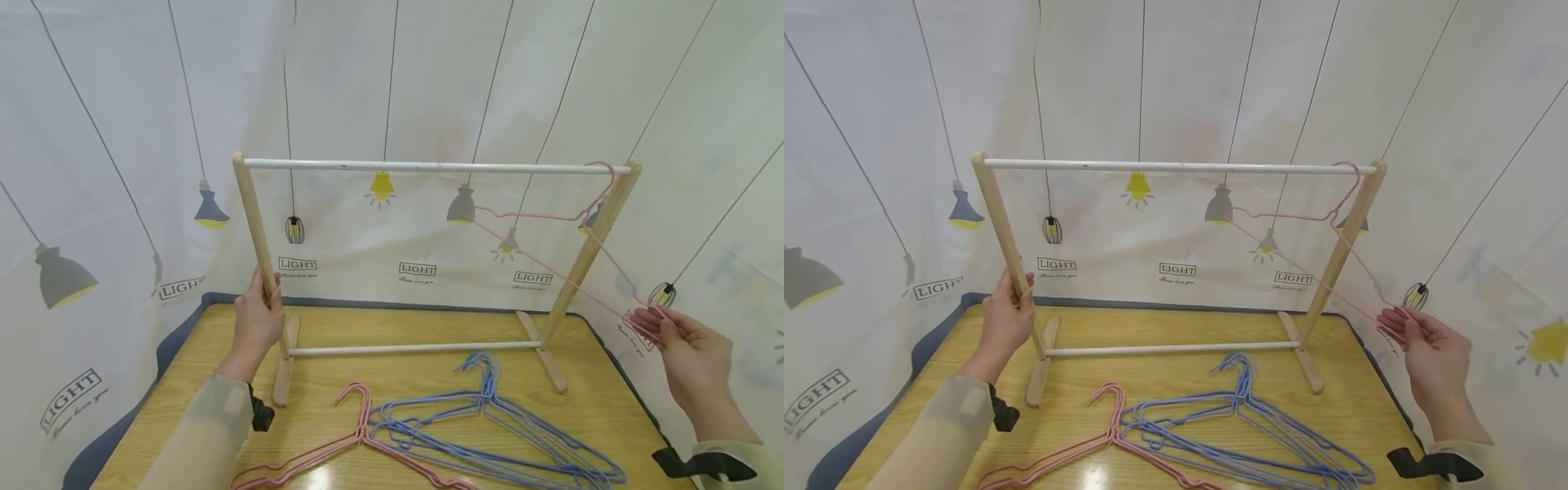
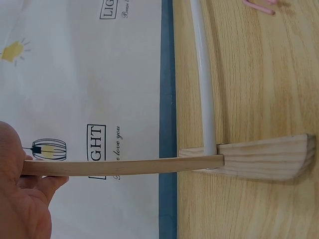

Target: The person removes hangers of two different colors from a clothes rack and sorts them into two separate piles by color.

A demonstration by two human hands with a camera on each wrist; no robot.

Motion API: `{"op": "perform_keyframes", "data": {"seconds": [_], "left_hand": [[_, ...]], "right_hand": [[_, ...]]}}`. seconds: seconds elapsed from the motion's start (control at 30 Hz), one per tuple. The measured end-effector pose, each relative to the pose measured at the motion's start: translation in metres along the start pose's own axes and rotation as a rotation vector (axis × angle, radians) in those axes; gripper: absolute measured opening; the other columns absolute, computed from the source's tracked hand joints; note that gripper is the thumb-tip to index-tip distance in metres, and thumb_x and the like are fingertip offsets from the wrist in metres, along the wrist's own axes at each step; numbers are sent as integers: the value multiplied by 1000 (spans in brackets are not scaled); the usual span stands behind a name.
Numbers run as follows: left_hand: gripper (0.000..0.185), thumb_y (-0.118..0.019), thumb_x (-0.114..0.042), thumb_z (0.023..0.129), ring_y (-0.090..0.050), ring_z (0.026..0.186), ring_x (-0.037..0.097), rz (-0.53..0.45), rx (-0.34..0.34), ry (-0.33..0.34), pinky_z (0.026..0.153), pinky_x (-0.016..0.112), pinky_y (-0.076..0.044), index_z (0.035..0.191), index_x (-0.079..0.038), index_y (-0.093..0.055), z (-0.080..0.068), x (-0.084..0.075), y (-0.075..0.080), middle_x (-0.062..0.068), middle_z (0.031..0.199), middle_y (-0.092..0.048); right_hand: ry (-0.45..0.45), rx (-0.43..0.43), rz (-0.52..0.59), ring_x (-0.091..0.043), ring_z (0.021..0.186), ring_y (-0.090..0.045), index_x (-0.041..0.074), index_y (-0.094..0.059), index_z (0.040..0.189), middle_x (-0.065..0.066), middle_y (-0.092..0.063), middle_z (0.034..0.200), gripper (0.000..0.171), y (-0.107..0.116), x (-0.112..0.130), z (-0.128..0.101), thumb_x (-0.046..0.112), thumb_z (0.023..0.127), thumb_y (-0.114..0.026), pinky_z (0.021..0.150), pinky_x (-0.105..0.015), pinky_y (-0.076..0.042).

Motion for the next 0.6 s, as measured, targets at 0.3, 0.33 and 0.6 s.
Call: {"op": "perform_keyframes", "data": {"seconds": [0.3, 0.33, 0.6], "left_hand": [[45, -55, -1, 108, -70, 116, 41, 14, -5, -9, 82, 55, -62, 153, -6, -49, -1, -1, 0, 19, 140, -66], [45, -55, -1, 108, -70, 116, 41, 13, -6, -10, 83, 55, -62, 152, -6, -49, -1, -1, 0, 19, 140, -66], [48, -54, 1, 108, -68, 119, 41, 5, 2, 1, 83, 54, -62, 154, -7, -47, 0, -2, 0, 20, 141, -65]], "right_hand": [[59, -110, 98, -15, 97, -77, 5, -73, 123, -8, -78, 109, 26, -9, 20, 1, 7, 107, -53, 89, -23, -56], [62, -105, 113, -16, 98, -77, 4, -73, 124, -9, -78, 110, 26, -11, 23, 1, 7, 107, -54, 89, -24, -56], [21, -28, 214, -19, 105, -76, 4, -70, 129, -12, -76, 118, 27, -25, 37, -12, 6, 107, -54, 94, -25, -55]]}}
Point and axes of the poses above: each hand's wrist, its own z-axis towards the middle knuckle, its own y-axis out of the back of the hand, x = y × z, the point moved 3 cm from there along z, towards the middle knuckle
